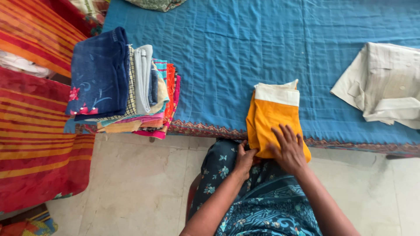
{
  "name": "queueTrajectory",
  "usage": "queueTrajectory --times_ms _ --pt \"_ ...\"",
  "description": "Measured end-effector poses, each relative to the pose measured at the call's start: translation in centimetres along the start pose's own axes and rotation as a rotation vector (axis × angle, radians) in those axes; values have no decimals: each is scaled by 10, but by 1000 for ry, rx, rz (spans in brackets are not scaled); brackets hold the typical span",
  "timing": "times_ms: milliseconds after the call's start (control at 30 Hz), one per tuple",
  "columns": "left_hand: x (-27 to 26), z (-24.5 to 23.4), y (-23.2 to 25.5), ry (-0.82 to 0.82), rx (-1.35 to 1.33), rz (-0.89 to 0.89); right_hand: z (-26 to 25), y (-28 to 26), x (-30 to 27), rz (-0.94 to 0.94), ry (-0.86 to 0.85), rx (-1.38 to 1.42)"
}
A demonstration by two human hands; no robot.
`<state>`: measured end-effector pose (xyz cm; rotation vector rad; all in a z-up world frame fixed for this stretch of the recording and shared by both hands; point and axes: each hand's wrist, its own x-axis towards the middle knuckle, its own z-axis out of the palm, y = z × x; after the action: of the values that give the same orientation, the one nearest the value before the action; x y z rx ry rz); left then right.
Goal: The person folds a dark blue floral garment and places it on a stack. Then, the person unfolds and folds a yellow long-sleeved top with white trim, smoothing it and stacking it on the bed.
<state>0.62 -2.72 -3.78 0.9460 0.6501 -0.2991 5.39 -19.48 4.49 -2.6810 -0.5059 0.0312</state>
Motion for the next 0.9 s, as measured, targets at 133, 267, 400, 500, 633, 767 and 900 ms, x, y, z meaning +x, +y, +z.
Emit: queueTrajectory --times_ms 133,267,400,500,633,767,900 --pt "11 13 -9 -3 -164 -62 -6 2 -21 -16 9 -71" --pt "34 -5 -28 -182 -350 -63 -17 14 13 -58 -78 -204" --pt "61 -23 -42 -318 -343 -255 -74 -15 43 -102 -67 -224" --pt "45 0 -11 -350 -303 -369 -137 -57 29 -221 30 -262" --pt "-22 47 74 -578 -519 -202 -188 -95 -34 -422 47 -175" --pt "-111 37 125 -729 -646 -44 -181 -104 -99 -608 -106 -303" --pt "-155 29 145 -785 -663 50 -159 -70 -129 -592 324 -121"
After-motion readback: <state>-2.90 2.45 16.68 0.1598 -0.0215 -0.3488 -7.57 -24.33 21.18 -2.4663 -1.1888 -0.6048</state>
